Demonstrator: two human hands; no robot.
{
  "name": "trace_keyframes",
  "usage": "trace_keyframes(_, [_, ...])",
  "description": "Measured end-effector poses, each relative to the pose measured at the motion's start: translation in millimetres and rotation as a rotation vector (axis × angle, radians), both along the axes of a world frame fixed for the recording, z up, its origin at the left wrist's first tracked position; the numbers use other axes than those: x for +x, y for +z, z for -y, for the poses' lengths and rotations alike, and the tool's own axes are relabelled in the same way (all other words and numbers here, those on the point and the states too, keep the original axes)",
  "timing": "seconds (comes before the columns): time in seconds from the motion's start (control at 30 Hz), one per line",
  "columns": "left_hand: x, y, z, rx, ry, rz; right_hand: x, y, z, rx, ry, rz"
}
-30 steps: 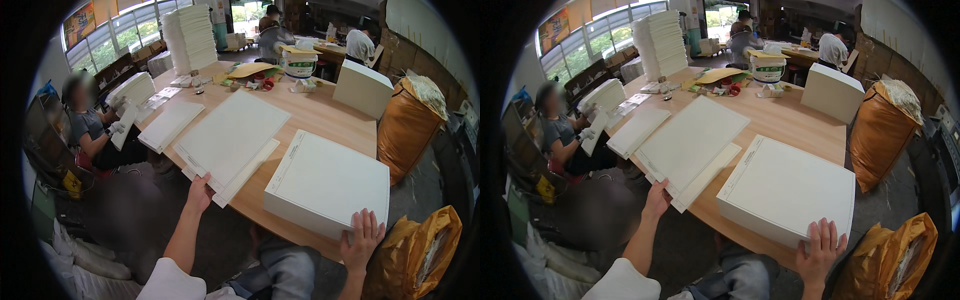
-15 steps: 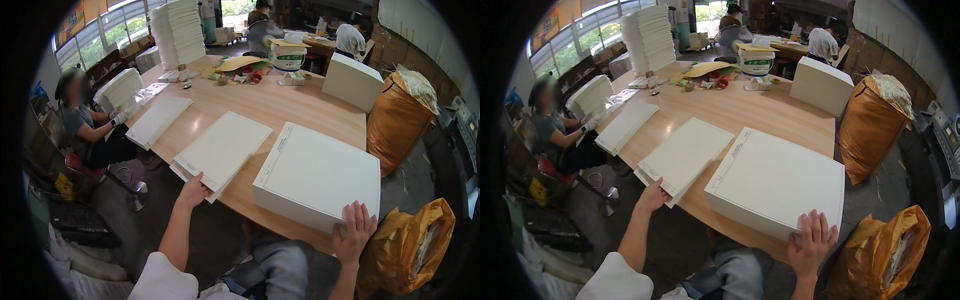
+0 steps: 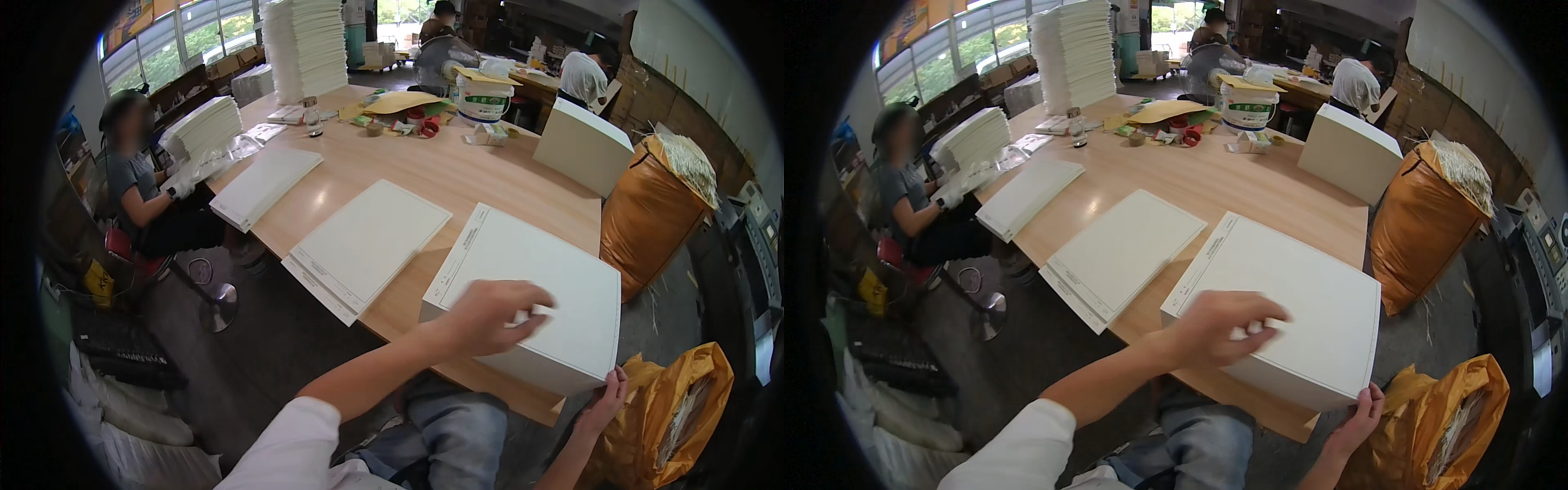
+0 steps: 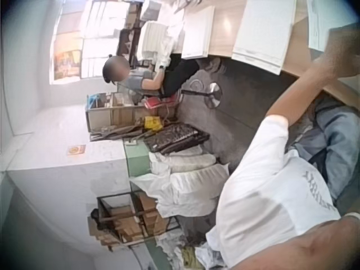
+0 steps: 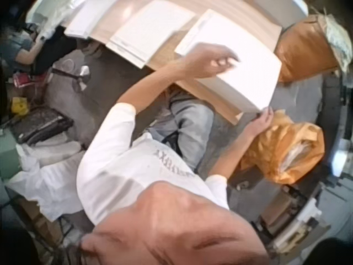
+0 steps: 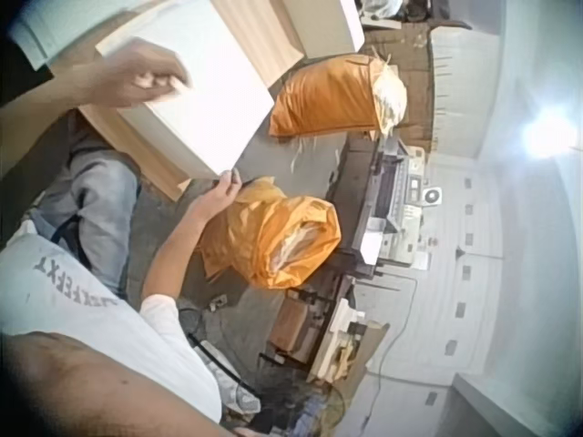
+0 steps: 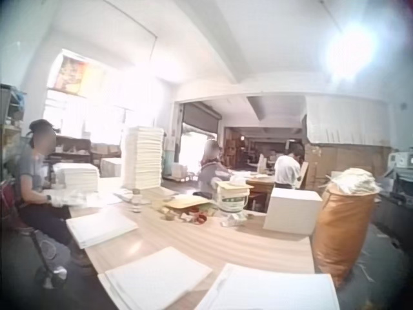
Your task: The person repeatedly picks up stacks of white paper or booklets from a table, opens them to flip through the pages, and places them back down. This inspection cycle is performed multiple times in a workshop setting with other workers visible in the background.
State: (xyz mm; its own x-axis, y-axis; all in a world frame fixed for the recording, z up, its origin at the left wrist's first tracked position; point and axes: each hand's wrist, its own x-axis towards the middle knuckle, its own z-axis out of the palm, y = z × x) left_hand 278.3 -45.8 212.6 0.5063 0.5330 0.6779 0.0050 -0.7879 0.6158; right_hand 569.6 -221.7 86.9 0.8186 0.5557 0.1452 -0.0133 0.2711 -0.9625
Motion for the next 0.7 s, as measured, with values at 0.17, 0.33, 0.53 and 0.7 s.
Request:
trace_keyframes(0.17, [79.1, -18.6, -17.6, 0.105, -0.123, -0.250, 11.2, -2.3, 4.4, -0.020, 0.033, 0.043])
trace_keyframes(0.33, [82.5, -35.9, -23.4, -0.137, -0.287, -0.311, 26.1, 34.8, 31.9, -0.606, 0.054, 0.543])
trace_keyframes(0.53, [81.8, -31.3, -17.5, -0.132, -0.266, -0.141, 14.9, 121.2, 22.2, -0.721, 0.251, 0.485])
trace_keyframes(0.7, [88.7, -44.7, -30.0, -0.144, -0.382, -0.078, -28.1, 107.9, -24.3, -0.626, -0.129, 0.941])
